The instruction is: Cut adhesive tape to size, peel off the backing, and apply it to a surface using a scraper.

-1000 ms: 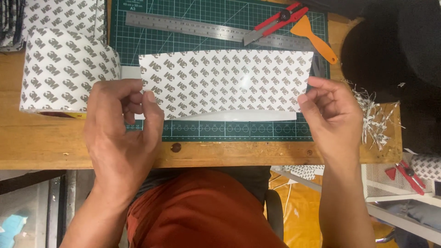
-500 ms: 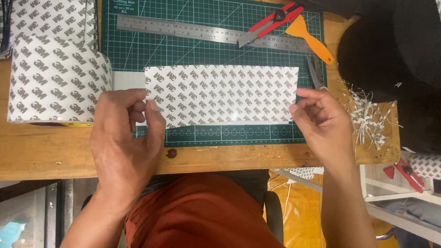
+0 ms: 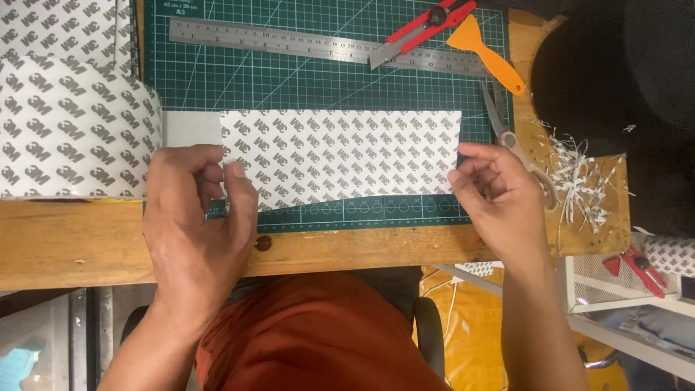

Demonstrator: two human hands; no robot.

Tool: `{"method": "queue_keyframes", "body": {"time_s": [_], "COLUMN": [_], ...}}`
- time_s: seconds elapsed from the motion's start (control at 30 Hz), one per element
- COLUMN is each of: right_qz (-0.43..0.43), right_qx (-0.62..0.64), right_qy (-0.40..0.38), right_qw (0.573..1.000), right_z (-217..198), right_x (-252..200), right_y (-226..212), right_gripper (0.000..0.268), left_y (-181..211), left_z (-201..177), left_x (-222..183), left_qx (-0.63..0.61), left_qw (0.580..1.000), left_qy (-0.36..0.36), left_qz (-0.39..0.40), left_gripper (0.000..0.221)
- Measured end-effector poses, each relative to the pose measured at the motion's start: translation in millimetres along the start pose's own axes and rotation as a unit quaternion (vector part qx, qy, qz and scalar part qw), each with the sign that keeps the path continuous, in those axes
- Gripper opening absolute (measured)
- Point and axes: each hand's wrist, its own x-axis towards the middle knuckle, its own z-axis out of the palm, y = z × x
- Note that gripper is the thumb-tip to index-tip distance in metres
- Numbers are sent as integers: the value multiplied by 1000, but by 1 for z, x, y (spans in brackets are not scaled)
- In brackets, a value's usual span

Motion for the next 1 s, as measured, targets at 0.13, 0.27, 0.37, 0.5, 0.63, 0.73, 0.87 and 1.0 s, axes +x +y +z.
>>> {"method": "queue_keyframes", "body": {"time_s": [0.13,0.27,0.37,0.5,0.63,0.73,0.87,1.0], "right_qz": [-8,-2,2,-8,2,-7,-25,-15], "right_qx": [19,4,-1,17,4,-3,11,10], "right_qy": [8,10,23,26,23,23,21,9], "right_qw": [1000,1000,1000,999,1000,1000,999,1000], "right_z": [3,3,5,6,6,6,6,4], "right_x": [0,-1,0,1,0,0,1,1], "right_y": [1,-4,0,5,1,-1,8,3], "right_gripper": [32,39,47,49,49,48,46,47], "left_y": [-3,-4,-8,-9,-12,-13,-14,-15], "left_z": [3,5,7,8,10,10,10,11], "left_x": [0,0,0,-2,-4,-4,-6,-6], "left_qx": [5,13,15,-6,0,-4,7,1], "left_qw": [1000,999,1000,1000,1000,999,998,999], "left_qy": [4,-6,1,-6,-4,-5,-11,-12], "left_qz": [-15,-35,-6,-22,-29,-31,-57,-39], "left_gripper": [17,16,17,17,18,17,18,17]}}
